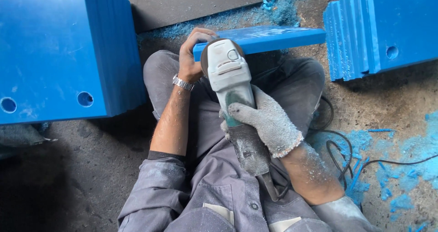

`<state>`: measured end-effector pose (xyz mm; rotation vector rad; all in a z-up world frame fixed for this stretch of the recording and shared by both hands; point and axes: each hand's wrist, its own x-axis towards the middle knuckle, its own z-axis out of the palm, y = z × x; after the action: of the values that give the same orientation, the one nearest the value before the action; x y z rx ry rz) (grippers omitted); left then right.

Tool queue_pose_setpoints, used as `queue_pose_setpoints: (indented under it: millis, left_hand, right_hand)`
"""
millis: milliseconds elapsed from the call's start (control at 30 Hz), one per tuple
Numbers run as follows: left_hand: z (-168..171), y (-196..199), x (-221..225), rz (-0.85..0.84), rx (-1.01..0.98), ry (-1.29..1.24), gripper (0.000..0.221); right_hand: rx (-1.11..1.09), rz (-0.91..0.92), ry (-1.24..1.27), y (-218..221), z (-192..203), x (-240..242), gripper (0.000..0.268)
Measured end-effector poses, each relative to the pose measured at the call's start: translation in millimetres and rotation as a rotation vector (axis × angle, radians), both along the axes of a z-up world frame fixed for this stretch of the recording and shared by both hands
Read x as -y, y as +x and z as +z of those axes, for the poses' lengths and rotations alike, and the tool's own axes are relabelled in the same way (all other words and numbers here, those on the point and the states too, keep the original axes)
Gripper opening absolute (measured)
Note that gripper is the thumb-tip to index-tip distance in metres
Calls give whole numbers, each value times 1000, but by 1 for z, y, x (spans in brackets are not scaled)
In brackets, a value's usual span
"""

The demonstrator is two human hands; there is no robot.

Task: Grinding the edges of blue plastic parts using a handheld angle grinder while sitting on the floor.

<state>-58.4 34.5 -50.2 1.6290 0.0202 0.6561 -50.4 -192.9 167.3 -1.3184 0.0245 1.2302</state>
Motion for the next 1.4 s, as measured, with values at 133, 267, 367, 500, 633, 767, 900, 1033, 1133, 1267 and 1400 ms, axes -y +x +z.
queue_pose_setpoints:
  millis: [133,267,367,500,633,767,900,1033,1133,1267,1400]
  left_hand:
    - [9,-4,3,32,-78,37,39]
    - [12,-3,3,36,-65,59,44]
    - [15,-4,5,42,-81,58,45]
    - [22,-4,8,87,-85,71,47]
    - [29,-3,10,129,-95,174,43]
    - [26,-1,21,365,-140,133,70]
    - [36,2,27,535,28,388,99]
    - [40,9,26,468,71,378,96]
    - [17,6,3,422,-18,88,85]
    - [9,5,-6,421,-4,93,51]
    - [11,3,-5,444,-8,109,46]
  right_hand:
    - [-8,-120,-2,19,10,37,45]
    - [25,-370,3,49,10,91,48]
    - [99,-558,58,66,-6,145,56]
    - [269,-645,457,62,-28,206,65]
    - [91,-916,831,41,-49,249,78]
    - [216,-877,538,33,-98,300,69]
    - [489,-1020,-201,55,-156,320,88]
    - [794,-771,-833,89,-252,352,100]
    - [873,-550,-1247,109,-279,355,108]
    - [684,-355,-1567,127,-270,335,109]
    - [628,-233,-1728,125,-264,307,106]
